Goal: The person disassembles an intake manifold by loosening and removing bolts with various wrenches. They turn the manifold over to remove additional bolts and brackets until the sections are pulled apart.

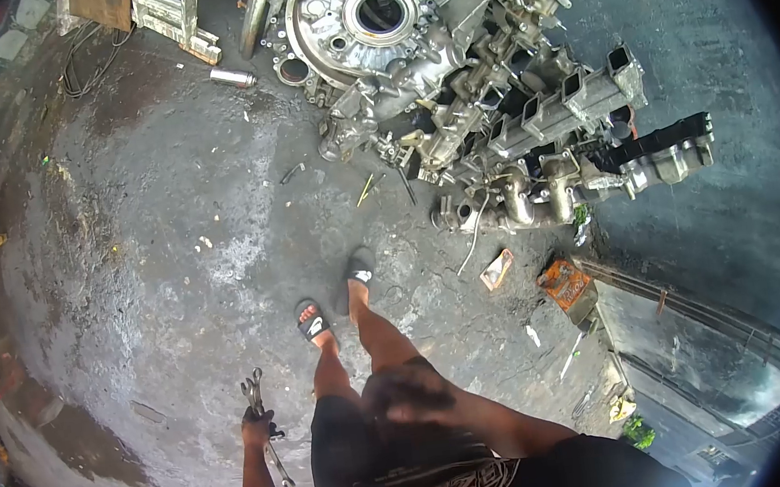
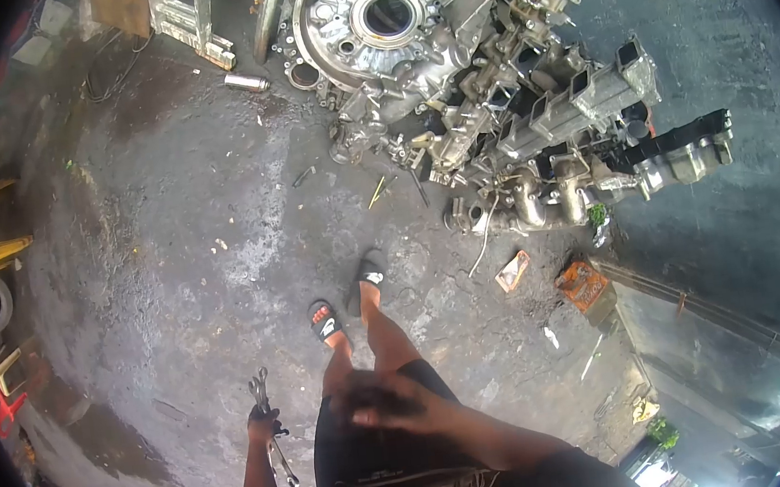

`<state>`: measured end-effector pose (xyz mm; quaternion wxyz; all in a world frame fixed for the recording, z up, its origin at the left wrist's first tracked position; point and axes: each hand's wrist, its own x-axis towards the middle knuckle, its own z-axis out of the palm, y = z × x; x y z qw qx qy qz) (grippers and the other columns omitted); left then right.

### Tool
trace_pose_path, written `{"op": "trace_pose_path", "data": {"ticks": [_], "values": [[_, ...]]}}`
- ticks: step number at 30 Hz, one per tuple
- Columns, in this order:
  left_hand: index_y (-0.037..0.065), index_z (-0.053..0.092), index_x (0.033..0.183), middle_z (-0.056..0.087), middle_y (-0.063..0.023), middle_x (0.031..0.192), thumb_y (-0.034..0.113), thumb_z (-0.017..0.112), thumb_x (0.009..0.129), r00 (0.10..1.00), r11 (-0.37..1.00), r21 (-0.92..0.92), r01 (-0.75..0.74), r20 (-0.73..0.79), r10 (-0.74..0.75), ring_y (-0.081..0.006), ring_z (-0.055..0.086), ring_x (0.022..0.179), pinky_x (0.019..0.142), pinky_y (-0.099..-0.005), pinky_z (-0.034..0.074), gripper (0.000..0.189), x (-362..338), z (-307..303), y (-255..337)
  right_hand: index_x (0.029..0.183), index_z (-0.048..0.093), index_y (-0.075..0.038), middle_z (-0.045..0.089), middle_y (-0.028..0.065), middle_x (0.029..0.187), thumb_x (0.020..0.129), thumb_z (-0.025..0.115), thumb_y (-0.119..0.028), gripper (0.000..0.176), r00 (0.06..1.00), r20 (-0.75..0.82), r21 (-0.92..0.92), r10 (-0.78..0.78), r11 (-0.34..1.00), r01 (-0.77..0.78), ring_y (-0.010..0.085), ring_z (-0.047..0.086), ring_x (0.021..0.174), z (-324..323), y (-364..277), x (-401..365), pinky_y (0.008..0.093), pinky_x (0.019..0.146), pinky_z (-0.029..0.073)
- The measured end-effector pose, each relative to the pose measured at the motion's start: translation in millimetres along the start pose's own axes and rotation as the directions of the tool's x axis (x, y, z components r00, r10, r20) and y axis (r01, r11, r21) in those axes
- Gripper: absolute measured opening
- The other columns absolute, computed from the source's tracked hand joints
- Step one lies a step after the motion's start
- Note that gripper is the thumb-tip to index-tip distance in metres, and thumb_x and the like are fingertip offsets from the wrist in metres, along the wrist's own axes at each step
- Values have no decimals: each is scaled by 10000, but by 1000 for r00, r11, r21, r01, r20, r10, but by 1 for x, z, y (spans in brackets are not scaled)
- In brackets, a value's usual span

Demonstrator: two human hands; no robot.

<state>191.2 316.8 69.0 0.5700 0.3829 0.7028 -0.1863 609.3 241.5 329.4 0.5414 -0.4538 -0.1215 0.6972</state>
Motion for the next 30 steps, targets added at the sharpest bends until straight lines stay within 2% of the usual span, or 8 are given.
{"op": "trace_pose_path", "data": {"ticks": [6, 11, 14, 16, 20, 21, 25, 30], "values": [[66, 553, 1144, 540, -20, 719, 47, 673, 792, 999, 991, -127, 50, -5, -51, -130, 542, 498, 433, -275, 444, 372, -21, 19, 33, 1098, 574, -23, 624, 46, 920, 943, 565, -127, 187, 865, -502, -145, 11, 985, -96, 116, 564, 804, -137, 41, 23, 257, 747, 465], [65, 540, 1136, 539, -36, 714, 49, 658, 812, 986, 976, -155, 152, -49, -161, -135, 549, 503, 434, -281, 470, 345, -33, 40, 31, 1025, 583, -36, 641, 40, 818, 856, 591, -9, 171, 753, -451, -756, -479, 653, -37, 114, 587, 655, -263, -3, 79, 247, 590, 467], [58, 535, 1127, 552, -54, 716, 55, 653, 815, 983, 980, -117, 160, -71, -168, -142, 553, 500, 426, -298, 493, 334, -37, 51, 28, 1025, 584, -60, 662, 124, 857, 818, 624, -85, 212, 741, -470, -866, -480, 414, -281, 258, 651, 684, -321, -56, 118, 375, 634, 498], [55, 533, 1123, 557, -61, 725, 55, 659, 807, 977, 975, -95, 202, -47, -207, -145, 552, 496, 417, -299, 486, 340, -45, 58, 35, 1046, 579, -49, 651, 185, 961, 823, 634, -154, 252, 649, -391, -919, -652, 317, -235, 352, 645, 796, -380, -67, 149, 422, 726, 509], [76, 557, 974, 569, -52, 700, 44, 695, 783, 975, 969, -129, 211, -47, -219, -158, 573, 497, 437, -324, 491, 238, -57, 72, 45, 1133, 530, -13, 580, 217, 1102, 841, 627, -262, 396, 436, -542, -817, -718, 330, -473, 388, 589, 1010, -456, -131, 192, 451, 863, 483], [71, 568, 1043, 572, -55, 713, 49, 695, 787, 970, 965, -122, 230, -48, -238, -166, 584, 510, 449, -321, 497, 287, -62, 75, 51, 1159, 498, -24, 550, 207, 1127, 844, 615, -259, 410, 374, -468, -795, -801, 196, -573, 373, 583, 1012, -464, -151, 198, 455, 861, 487], [65, 537, 1235, 558, -46, 757, 11, 669, 808, 951, 947, -96, 306, -9, -308, -164, 583, 534, 477, -315, 502, 451, -59, 72, 51, 1252, 454, -107, 451, 146, 1279, 824, 628, -289, 497, 359, -269, -746, -894, -42, -665, 329, 439, 1217, -452, -266, 219, 500, 1010, 370], [75, 543, 1222, 573, -57, 770, 16, 680, 801, 935, 932, -86, 353, 61, -348, -161, 588, 534, 471, -312, 504, 446, -21, 59, 57, 1429, 314, -100, 420, 220, 1418, 776, 644, -624, 900, 397, -657, -617, -641, 155, -772, 390, 420, 1305, -538, -343, 242, 470, 1062, 374]]}}
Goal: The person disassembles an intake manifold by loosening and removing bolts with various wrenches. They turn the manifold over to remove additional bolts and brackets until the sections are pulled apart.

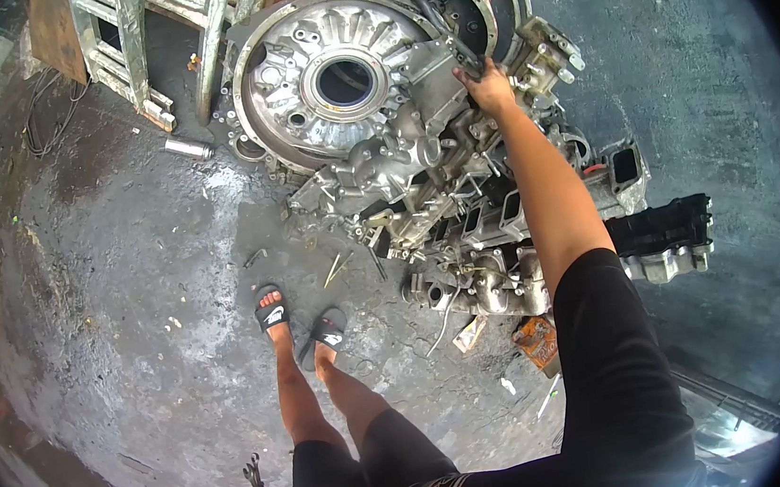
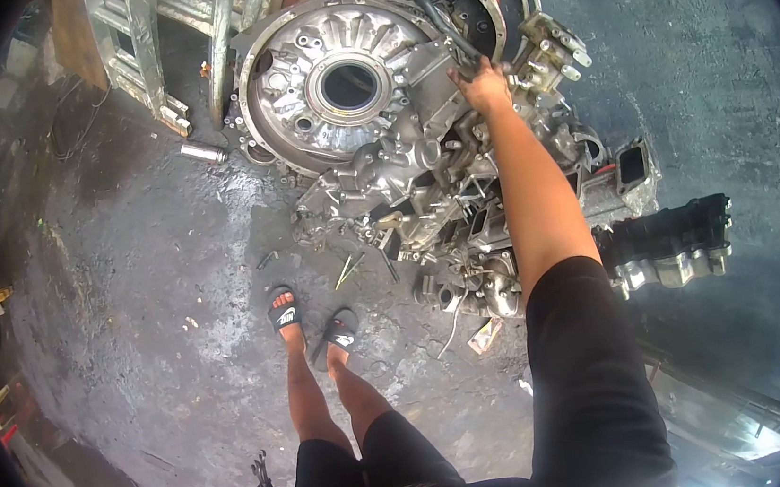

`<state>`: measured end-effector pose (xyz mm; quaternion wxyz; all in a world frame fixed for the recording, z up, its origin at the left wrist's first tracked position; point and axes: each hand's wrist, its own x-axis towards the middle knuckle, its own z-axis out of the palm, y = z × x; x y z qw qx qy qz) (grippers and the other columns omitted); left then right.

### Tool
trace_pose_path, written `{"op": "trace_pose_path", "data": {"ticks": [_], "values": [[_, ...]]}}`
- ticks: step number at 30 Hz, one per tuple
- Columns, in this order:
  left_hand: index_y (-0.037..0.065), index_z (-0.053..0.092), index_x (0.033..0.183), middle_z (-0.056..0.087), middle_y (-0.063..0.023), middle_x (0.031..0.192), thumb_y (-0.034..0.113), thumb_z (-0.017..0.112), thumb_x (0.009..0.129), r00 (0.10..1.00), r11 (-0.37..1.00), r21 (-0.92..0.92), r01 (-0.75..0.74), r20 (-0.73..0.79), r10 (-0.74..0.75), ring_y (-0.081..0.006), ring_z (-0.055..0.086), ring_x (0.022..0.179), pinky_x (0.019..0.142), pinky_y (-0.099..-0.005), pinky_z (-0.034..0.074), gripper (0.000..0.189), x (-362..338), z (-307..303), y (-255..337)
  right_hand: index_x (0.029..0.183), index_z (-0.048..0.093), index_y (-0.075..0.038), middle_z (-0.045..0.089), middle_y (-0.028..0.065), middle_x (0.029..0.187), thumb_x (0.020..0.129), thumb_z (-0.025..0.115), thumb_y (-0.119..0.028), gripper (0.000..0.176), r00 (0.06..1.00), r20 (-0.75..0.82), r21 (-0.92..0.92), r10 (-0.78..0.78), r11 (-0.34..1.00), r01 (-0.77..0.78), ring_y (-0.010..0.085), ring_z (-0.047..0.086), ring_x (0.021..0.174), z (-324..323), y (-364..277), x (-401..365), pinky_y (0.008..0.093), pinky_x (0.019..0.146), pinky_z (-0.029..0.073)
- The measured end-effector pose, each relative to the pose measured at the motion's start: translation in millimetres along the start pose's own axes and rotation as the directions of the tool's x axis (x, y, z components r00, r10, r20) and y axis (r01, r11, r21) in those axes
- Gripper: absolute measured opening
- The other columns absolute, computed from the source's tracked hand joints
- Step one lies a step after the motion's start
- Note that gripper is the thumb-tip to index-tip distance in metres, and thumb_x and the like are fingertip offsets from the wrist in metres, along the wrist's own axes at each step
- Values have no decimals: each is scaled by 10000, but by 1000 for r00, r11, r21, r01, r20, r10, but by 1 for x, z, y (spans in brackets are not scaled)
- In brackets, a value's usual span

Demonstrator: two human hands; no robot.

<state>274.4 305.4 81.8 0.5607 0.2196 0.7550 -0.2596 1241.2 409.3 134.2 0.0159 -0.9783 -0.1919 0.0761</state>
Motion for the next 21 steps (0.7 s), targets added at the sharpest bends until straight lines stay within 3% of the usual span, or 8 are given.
{"op": "trace_pose_path", "data": {"ticks": [2, 3, 10, 12, 14, 16, 18, 21], "values": [[70, 551, 1177, 573, -60, 770, 28, 685, 791, 994, 992, 74, -99, -47, 102, -160, 588, 536, 471, -313, 501, 411, 6, -3, 11, 1433, 309, -111, 530, 264, 1300, 752, 623, -688, 946, 999, -43, 65, -4, 998, 7, 404, 504, 1224, 12, 0, 0, 445, 1036, 400], [72, 544, 1035, 556, -51, 697, 10, 669, 794, 985, 986, -18, -164, -66, 162, -155, 557, 484, 431, -305, 474, 278, 7, -3, 16, 1432, 308, -111, 531, 257, 1305, 754, 624, -686, 945, 997, -76, 67, -1, 998, 6, 407, 504, 1223, 18, 3, -1, 439, 1029, 404], [90, 496, 1256, 530, -42, 732, 27, 618, 828, 991, 981, -142, -129, -46, 124, -149, 551, 517, 448, -299, 462, 449, 20, -22, 42, 1465, 264, -82, 526, 286, 1294, 789, 555, -708, 966, 998, 48, -161, -47, 985, 54, 425, 504, 1215, -16, 3, 11, 450, 1027, 394], [88, 498, 1247, 518, -29, 705, 35, 605, 843, 994, 985, -134, -104, -55, 97, -131, 534, 511, 447, -289, 455, 421, 13, -25, 48, 1482, 234, -86, 515, 306, 1293, 846, 517, -647, 894, 996, -1, -179, -88, 980, 86, 445, 500, 1208, 3, 26, 26, 465, 1032, 385], [94, 507, 1177, 512, -22, 689, 26, 608, 845, 988, 978, -143, -150, -61, 142, -123, 520, 495, 427, -285, 446, 353, 9, -27, 56, 1417, 343, -164, 549, 350, 1183, 920, 453, -535, 630, 994, 7, -170, -113, 979, 113, 493, 501, 1171, 8, 24, 28, 510, 994, 405], [100, 516, 1107, 506, -15, 672, 18, 611, 848, 986, 977, -135, -163, -67, 155, -115, 506, 480, 406, -281, 437, 288, -10, -27, 53, 1380, 371, -64, 580, 331, 1141, 941, 493, -430, 584, 988, 11, -233, -155, 960, 153, 489, 532, 1108, 12, 21, 35, 502, 937, 433], [102, 512, 1094, 492, -6, 665, 20, 597, 860, 962, 954, -122, -275, -41, 272, -101, 492, 482, 409, -271, 426, 262, -20, -13, 73, 1364, 400, -87, 579, 336, 1131, 954, 477, -402, 523, 978, 0, -246, -209, 948, 202, 496, 534, 1091, 14, 31, 43, 511, 918, 439], [101, 511, 1096, 488, 2, 665, 29, 607, 860, 966, 953, -159, -258, -40, 255, -95, 493, 493, 421, -262, 414, 264, -20, -1, 73, 1371, 397, -108, 542, 319, 1215, 946, 462, -434, 539, 977, 126, -164, -170, 968, 189, 476, 500, 1162, -3, 8, 24, 504, 962, 425]]}}
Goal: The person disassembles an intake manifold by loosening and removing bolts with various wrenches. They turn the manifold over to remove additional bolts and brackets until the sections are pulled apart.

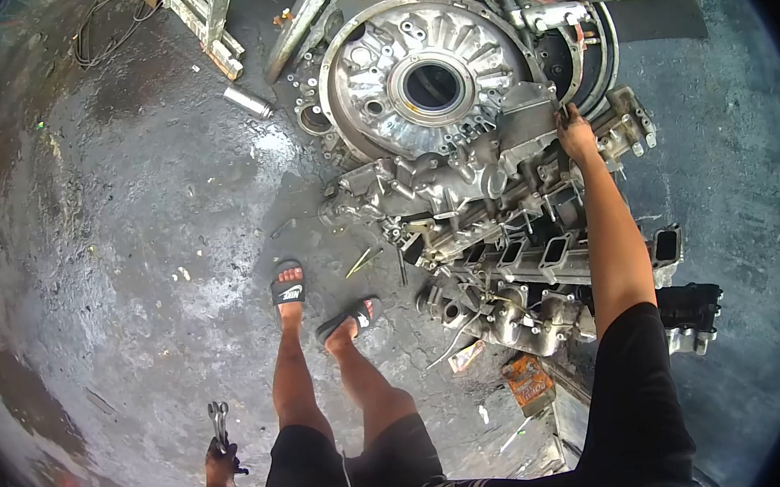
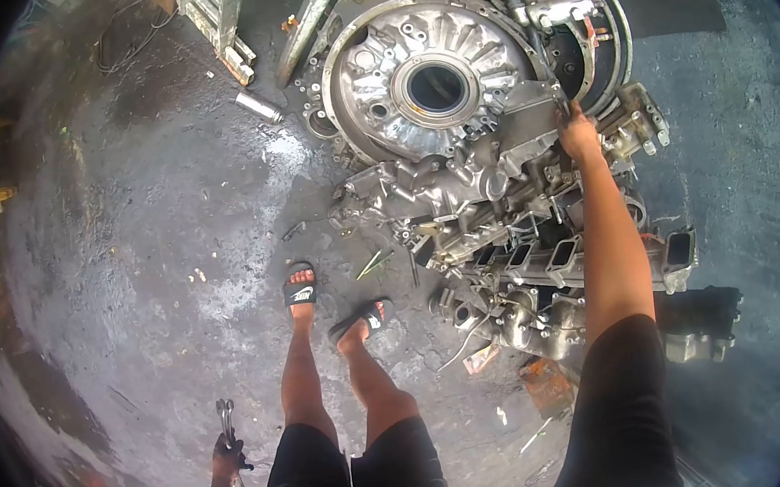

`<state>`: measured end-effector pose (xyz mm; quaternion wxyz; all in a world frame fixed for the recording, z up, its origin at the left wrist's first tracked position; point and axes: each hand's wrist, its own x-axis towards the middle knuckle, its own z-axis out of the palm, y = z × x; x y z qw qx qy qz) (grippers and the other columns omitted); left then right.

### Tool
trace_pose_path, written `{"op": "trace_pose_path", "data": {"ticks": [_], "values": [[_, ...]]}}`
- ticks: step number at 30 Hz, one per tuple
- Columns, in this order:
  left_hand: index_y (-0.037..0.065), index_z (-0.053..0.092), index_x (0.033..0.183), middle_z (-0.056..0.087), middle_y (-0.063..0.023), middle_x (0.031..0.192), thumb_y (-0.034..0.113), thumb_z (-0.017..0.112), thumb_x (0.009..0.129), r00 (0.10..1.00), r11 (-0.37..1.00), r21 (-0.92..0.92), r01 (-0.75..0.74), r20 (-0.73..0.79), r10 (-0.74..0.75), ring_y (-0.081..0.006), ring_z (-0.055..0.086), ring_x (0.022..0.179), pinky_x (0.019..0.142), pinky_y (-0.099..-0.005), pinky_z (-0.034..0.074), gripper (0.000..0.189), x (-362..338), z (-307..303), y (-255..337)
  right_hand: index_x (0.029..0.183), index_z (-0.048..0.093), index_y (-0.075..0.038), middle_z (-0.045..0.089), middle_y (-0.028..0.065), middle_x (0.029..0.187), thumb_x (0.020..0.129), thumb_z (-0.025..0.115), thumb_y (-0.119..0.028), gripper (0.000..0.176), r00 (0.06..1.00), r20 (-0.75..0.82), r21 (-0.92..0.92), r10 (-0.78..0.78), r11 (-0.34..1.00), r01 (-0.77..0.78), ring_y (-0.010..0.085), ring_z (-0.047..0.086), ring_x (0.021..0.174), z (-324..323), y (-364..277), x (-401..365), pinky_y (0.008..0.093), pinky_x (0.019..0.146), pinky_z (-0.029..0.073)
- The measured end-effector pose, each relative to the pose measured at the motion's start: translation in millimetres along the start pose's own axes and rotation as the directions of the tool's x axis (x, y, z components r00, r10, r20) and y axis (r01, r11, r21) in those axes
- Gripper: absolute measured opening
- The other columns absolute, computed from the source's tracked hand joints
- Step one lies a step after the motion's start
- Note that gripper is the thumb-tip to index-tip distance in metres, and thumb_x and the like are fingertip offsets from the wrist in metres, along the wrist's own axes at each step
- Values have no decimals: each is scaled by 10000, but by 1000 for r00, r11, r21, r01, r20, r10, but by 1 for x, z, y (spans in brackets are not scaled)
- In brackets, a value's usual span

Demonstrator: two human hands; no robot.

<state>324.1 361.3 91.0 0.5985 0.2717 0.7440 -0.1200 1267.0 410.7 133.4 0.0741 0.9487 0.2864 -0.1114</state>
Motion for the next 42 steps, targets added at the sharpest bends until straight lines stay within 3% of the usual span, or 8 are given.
{"op": "trace_pose_path", "data": {"ticks": [5, 13, 27, 29, 31, 36, 39, 42], "values": [[104, 487, 1233, 483, 0, 691, 59, 630, 849, 999, 995, -92, 38, 43, -34, -101, 488, 497, 419, -259, 389, 412, 6, 13, -5, 1362, 383, 4, 551, 300, 1211, 890, 609, -276, 593, 864, -377, 34, -333, 928, 372, 434, 533, 1141, 3, -17, -110, 476, 956, 435], [107, 529, 1146, 507, 5, 707, 77, 650, 849, 998, 995, -104, -6, 66, 13, -101, 514, 515, 434, -275, 433, 322, 9, 13, 9, 951, 474, 0, 599, 169, 786, 731, 701, -35, 319, 888, -398, 360, -230, 851, 382, 354, 611, 680, -16, -126, -296, 385, 646, 485], [91, 494, 923, 503, -4, 662, 75, 637, 832, 998, 990, -140, -27, -68, 18, -118, 529, 503, 437, -273, 435, 170, -28, -13, -166, 1206, 497, 77, 617, 245, 1013, 629, 793, -73, 666, 792, -422, 267, -441, 774, 573, 392, 613, 924, -4, -221, -360, 412, 815, 497], [81, 496, 924, 518, -16, 670, 81, 635, 824, 998, 982, -187, -26, -57, 15, -130, 543, 500, 437, -287, 447, 171, -31, -28, -216, 1202, 498, 80, 616, 254, 1021, 626, 795, -71, 665, 714, -471, 182, -518, 735, 653, 399, 609, 938, -1, -225, -366, 423, 838, 491], [79, 539, 1132, 524, -28, 693, 105, 638, 811, 992, 978, -195, 69, -90, -88, -137, 554, 530, 464, -301, 468, 336, -36, -45, -250, 1191, 492, 80, 612, 273, 1036, 623, 789, -45, 653, 808, -383, 309, -447, 762, 569, 429, 602, 956, 6, -230, -382, 458, 861, 476], [70, 541, 1083, 546, -52, 701, 93, 640, 807, 979, 936, -322, 141, -92, -180, -155, 566, 520, 456, -316, 468, 294, -30, -92, -322, 1199, 493, 23, 622, 244, 990, 608, 767, -29, 653, 602, -467, 161, -647, 607, 778, 423, 611, 889, 34, -265, -458, 458, 827, 485], [59, 555, 1054, 562, -60, 716, 107, 634, 821, 985, 951, -262, 166, -7, -174, -157, 579, 544, 475, -323, 464, 250, 8, -134, -359, 1132, 553, 33, 612, 245, 1069, 604, 761, -29, 571, 639, -339, 19, -691, 674, 739, 405, 616, 924, 41, -323, -507, 416, 838, 499], [80, 558, 1074, 517, -24, 685, 78, 646, 810, 994, 871, -478, 108, 71, -84, -144, 551, 528, 466, -305, 447, 279, 22, -175, -363, 1144, 563, 53, 585, 270, 1154, 582, 789, -25, 610, 842, 116, 154, -526, 847, 508, 396, 595, 1035, 38, -405, -540, 418, 900, 488]]}}
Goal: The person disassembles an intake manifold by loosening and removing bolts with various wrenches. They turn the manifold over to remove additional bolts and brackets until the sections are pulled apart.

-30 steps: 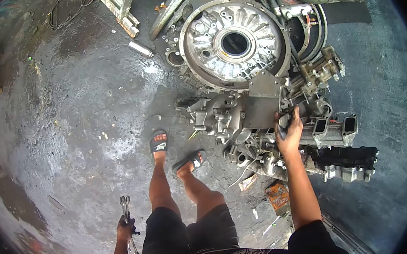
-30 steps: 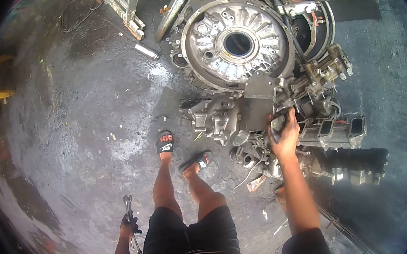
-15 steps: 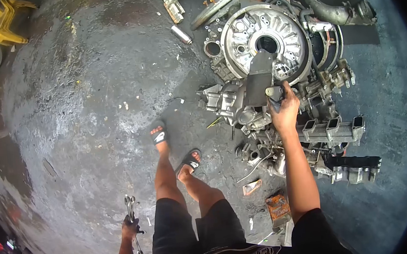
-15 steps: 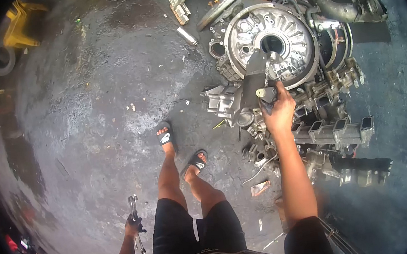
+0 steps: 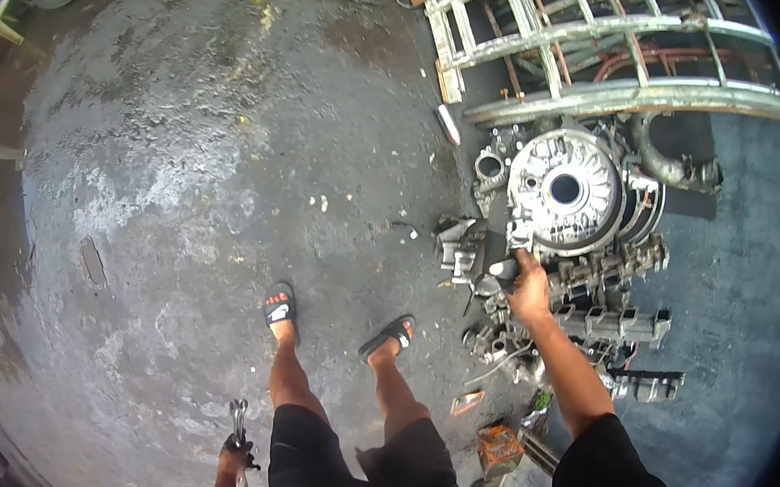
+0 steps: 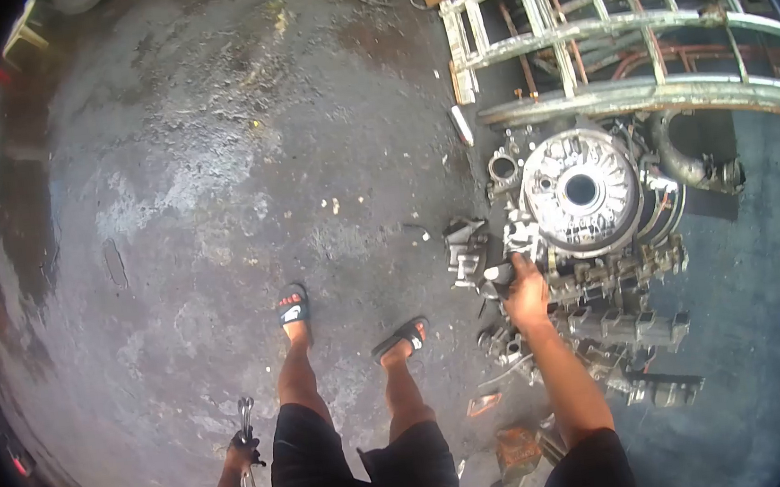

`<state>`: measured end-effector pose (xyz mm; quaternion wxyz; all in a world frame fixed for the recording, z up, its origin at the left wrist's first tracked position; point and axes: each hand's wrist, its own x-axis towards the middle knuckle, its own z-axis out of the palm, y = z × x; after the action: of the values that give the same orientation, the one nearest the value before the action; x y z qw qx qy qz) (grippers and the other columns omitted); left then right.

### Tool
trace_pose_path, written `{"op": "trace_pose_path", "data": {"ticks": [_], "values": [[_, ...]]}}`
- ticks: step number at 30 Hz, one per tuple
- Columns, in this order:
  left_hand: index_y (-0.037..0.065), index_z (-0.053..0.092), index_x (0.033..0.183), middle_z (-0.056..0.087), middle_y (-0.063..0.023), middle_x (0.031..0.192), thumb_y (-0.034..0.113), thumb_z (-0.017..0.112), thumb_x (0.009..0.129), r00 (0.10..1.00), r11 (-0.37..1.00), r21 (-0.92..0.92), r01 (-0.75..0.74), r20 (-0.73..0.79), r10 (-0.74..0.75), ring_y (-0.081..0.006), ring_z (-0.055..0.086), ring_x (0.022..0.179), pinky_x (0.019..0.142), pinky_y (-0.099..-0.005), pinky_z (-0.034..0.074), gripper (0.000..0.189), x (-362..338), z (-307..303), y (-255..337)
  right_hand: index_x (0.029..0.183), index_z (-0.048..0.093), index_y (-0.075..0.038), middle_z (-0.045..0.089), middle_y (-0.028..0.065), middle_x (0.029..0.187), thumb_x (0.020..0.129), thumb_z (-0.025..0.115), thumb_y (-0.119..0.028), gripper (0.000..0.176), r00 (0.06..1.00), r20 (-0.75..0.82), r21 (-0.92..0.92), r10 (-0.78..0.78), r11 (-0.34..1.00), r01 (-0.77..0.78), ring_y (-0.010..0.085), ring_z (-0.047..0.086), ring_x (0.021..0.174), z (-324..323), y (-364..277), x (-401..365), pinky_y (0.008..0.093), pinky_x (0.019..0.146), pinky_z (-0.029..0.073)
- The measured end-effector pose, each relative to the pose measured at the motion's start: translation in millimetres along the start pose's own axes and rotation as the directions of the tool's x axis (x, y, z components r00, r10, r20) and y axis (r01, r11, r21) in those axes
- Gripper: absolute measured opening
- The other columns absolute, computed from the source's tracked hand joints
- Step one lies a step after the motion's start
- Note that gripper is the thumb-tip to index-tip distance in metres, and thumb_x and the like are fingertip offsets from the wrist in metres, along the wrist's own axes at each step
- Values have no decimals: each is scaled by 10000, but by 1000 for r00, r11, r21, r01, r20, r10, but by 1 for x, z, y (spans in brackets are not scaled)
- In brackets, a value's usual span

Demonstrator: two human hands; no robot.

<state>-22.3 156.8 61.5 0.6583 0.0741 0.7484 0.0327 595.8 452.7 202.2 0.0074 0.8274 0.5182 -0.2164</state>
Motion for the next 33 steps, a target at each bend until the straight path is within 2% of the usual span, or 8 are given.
{"op": "trace_pose_path", "data": {"ticks": [3, 5, 11, 15, 19, 21, 23, 33], "values": [[104, 556, 1100, 473, 7, 689, 34, 640, 803, 999, 991, -128, 41, 14, -40, -121, 508, 504, 444, -283, 420, 316, -16, -28, 14, 1211, 537, -78, 582, 219, 1130, 611, 805, -62, 657, 915, -89, -285, -394, 890, 356, 408, 618, 934, 15, -61, 5, 448, 790, 518], [104, 543, 1115, 472, 1, 702, 28, 624, 808, 997, 974, -220, 47, -44, -58, -117, 503, 499, 432, -268, 401, 326, -28, -49, -4, 1179, 519, -32, 595, 213, 1080, 650, 799, -95, 602, 953, 148, -260, -263, 920, 294, 418, 613, 926, 3, -108, -7, 463, 775, 518], [115, 508, 1159, 473, -17, 683, 79, 617, 832, 974, 886, -428, 178, -55, -221, -137, 504, 498, 426, -323, 487, 346, -50, -64, -107, 1064, 575, 2, 645, 163, 886, 672, 779, -67, 447, 841, 68, 76, -537, 843, 533, 319, 656, 801, -13, -187, -37, 362, 713, 524], [115, 538, 1184, 504, -3, 711, 92, 632, 835, 994, 998, 7, -59, -91, 59, -126, 509, 514, 466, -296, 443, 362, -50, -45, -161, 1003, 537, -24, 682, 88, 813, 700, 754, -7, 373, 925, 55, 351, -376, 874, 335, 146, 670, 749, -11, -238, -66, 284, 693, 522], [107, 531, 1196, 499, 0, 703, 94, 635, 841, 991, 993, -17, -115, -78, 113, -124, 518, 535, 462, -298, 433, 370, -63, -7, -160, 1042, 465, -36, 584, 27, 767, 819, 661, 49, 309, 919, 39, 636, -392, 719, 280, 82, 572, 719, 78, -213, -65, 240, 615, 499], [104, 525, 1184, 496, -2, 689, 94, 631, 847, 993, 882, -471, 0, -106, -57, -126, 517, 532, 465, -301, 435, 354, -86, 18, -138, 1069, 419, -49, 569, 36, 820, 842, 634, 61, 331, 884, 70, 839, -461, 507, 198, 89, 578, 709, 121, -219, -63, 250, 566, 528], [103, 517, 1179, 488, -2, 677, 96, 635, 848, 975, 875, -485, -8, -197, -100, -126, 517, 530, 465, -294, 435, 351, -111, 44, -138, 1052, 425, -50, 568, 39, 837, 842, 638, 50, 315, 891, 90, 896, -445, 427, 123, 92, 576, 709, 168, -223, -57, 260, 558, 536], [103, 484, 934, 517, -45, 620, 98, 621, 857, 882, 731, -683, -3, -345, -319, -141, 522, 459, 441, -325, 534, 158, -191, 134, -243, 1062, 466, -26, 568, 56, 858, 840, 656, -3, 293, 870, -43, 678, -491, 626, 386, 98, 583, 739, 252, -118, -44, 265, 638, 543]]}}
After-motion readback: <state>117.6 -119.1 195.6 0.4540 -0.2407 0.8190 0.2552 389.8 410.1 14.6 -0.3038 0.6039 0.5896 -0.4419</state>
